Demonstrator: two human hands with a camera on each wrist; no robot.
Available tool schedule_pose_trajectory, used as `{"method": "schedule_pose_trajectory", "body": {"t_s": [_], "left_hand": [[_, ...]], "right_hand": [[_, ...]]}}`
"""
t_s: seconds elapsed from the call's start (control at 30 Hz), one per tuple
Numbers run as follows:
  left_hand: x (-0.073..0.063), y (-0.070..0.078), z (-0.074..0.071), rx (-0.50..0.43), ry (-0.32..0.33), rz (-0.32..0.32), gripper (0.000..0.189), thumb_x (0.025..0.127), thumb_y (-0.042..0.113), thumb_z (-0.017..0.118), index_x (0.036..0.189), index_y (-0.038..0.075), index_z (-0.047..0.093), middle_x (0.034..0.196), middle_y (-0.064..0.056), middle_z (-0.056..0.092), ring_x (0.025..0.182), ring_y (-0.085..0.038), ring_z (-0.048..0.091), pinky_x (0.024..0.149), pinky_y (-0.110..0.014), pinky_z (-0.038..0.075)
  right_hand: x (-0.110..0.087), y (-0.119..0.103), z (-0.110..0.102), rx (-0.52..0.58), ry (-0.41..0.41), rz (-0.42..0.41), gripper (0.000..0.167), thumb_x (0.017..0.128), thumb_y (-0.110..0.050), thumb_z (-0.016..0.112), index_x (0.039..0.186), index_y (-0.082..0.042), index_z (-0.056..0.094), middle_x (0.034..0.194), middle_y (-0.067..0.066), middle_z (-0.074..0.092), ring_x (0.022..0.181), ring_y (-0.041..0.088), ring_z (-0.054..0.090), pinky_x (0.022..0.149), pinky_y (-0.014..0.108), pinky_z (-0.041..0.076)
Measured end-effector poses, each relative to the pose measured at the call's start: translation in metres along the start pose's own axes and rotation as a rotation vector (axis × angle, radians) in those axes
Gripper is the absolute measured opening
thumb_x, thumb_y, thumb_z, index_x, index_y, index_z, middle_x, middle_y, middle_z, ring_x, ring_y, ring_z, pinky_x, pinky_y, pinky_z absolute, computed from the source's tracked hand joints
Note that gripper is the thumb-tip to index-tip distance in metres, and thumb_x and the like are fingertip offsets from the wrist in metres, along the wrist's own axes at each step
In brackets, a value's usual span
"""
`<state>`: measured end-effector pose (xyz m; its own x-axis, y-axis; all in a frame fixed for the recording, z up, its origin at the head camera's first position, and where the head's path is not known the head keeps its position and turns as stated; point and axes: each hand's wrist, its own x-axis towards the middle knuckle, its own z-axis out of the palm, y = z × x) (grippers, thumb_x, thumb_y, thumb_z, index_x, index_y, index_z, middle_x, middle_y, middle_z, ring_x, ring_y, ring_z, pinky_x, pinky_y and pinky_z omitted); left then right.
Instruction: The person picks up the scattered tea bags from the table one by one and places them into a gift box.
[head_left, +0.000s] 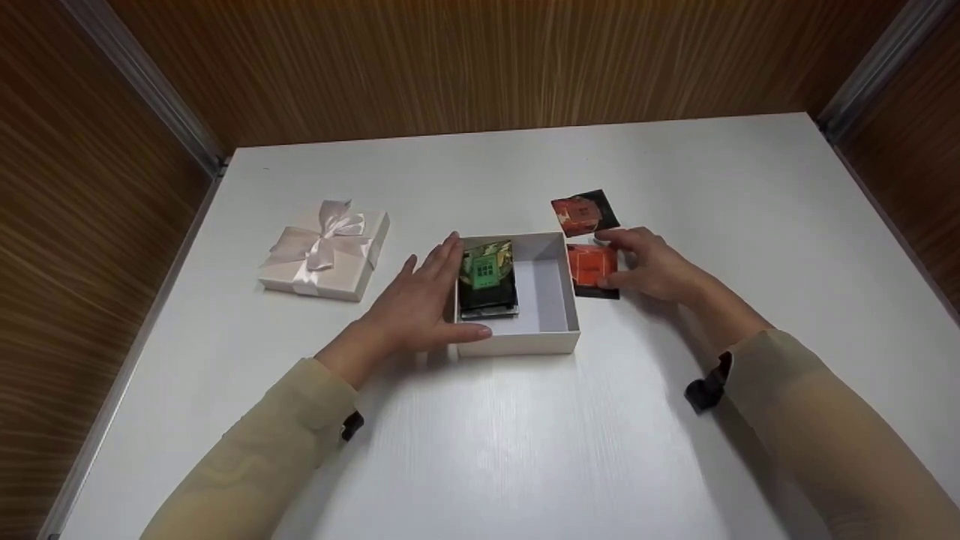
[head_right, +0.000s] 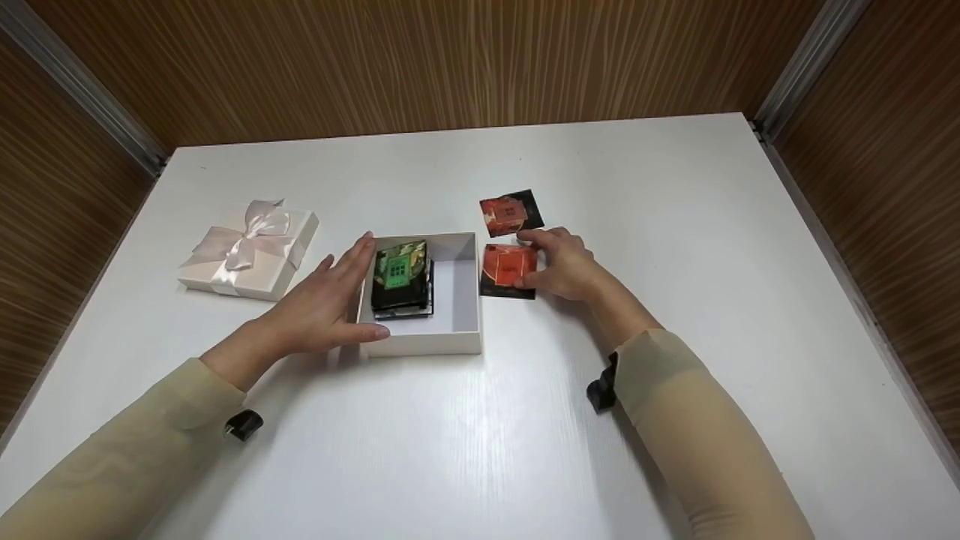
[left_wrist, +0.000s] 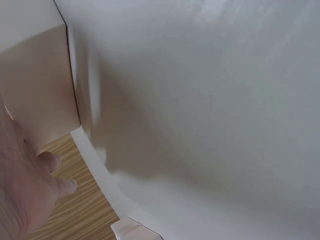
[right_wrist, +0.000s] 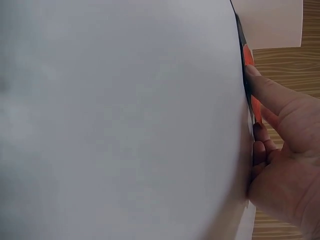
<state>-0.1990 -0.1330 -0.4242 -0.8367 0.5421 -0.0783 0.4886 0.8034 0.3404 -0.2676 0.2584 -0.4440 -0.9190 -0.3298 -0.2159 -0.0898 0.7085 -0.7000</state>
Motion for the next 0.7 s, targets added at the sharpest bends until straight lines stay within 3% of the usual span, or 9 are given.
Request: {"method": "schedule_pose_trajectory", "body": {"t_s": [0.47, 0.7], "left_hand": [[0.0033, 0.0006, 0.0012, 0.017, -0.006, 0.002, 0.136, 0.083, 0.095, 0.046, 0.169, 0.007, -0.011, 0.177, -0.008, -0.012, 0.163, -0.025, 0.003, 0.13, -0.055, 0.007], [0.0049, 0.0016, 0.0018, 0.021, 0.003, 0.003, 0.136, 0.083, 0.095, 0.047, 0.169, 0.006, -0.009, 0.178, -0.01, -0.009, 0.163, -0.023, 0.002, 0.13, -0.055, 0.009]], "right_hand": [[-0.0013, 0.0006, -0.002, -0.041, -0.013, -0.016, 0.076, 0.096, -0.027, 0.082, 0.161, -0.016, 0.046, 0.158, 0.024, 0.039, 0.148, 0.045, 0.029, 0.121, 0.069, 0.024], [-0.002, 0.0035, -0.0043, -0.002, -0.011, -0.037, 0.074, 0.096, -0.019, 0.081, 0.161, -0.014, 0.046, 0.154, 0.026, 0.04, 0.146, 0.045, 0.033, 0.121, 0.067, 0.025]]}}
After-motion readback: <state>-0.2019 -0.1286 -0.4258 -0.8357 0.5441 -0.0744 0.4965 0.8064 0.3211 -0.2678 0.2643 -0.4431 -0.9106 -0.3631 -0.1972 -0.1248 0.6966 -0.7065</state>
